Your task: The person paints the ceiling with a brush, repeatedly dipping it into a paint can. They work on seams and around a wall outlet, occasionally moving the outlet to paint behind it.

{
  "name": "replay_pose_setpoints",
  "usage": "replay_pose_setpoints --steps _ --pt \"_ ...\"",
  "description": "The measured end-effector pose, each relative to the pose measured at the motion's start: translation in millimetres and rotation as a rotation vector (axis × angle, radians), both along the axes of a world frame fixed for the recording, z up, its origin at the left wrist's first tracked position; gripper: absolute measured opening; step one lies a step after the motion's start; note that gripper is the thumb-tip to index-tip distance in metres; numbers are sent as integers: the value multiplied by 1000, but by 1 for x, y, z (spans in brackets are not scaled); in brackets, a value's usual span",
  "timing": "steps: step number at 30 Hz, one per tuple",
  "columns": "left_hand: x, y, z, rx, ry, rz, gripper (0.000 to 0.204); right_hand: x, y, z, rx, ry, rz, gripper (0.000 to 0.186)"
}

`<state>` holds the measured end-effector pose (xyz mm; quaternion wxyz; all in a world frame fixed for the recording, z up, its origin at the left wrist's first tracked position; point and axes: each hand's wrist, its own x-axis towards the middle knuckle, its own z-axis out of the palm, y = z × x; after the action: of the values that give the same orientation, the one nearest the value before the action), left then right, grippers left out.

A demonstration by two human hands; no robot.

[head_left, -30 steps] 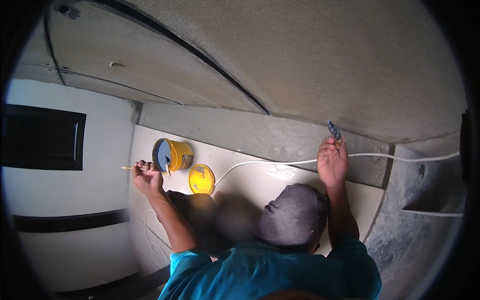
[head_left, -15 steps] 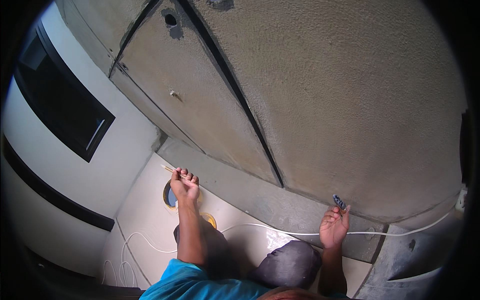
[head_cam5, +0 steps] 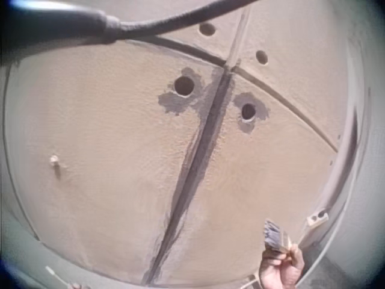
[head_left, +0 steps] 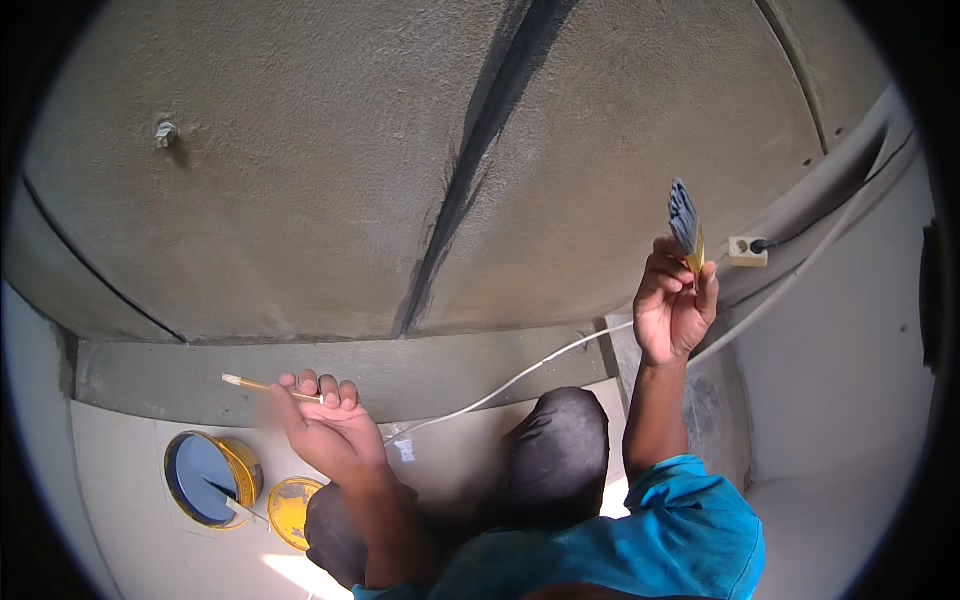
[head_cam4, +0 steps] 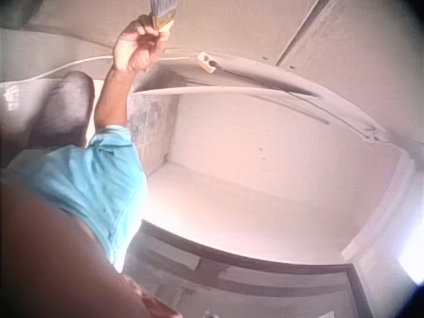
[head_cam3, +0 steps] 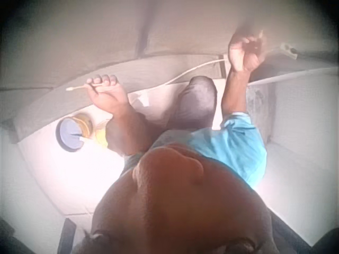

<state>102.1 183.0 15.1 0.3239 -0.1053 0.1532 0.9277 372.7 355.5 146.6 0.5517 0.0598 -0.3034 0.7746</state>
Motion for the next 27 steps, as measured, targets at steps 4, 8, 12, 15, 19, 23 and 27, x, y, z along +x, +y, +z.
replay_pose_setpoints --steps 4,8,12,15,19,23,27 --pt "-17 -12 -6 35 -95 -100 19 -14 -34 36 238 -193 -263 36" --pt "-35 -19 -19 97 -122 -179 20 -34 -62 52 485 -451 -559 30" --pt "-47 -28 -21 157 -154 -233 25 -43 -70 43 549 -504 -582 29" --pt "-53 -34 -18 217 -154 -257 30 -46 -74 30 517 -511 -571 27" --pt "-57 -38 -15 341 -96 -292 33 -44 -70 22 441 -501 -586 30" --pt "-71 -49 -12 335 -13 -246 35 -53 -63 10 411 -510 -563 32" --pt "-73 -74 -24 321 -31 -251 35 -56 -97 -13 387 -514 -697 21"
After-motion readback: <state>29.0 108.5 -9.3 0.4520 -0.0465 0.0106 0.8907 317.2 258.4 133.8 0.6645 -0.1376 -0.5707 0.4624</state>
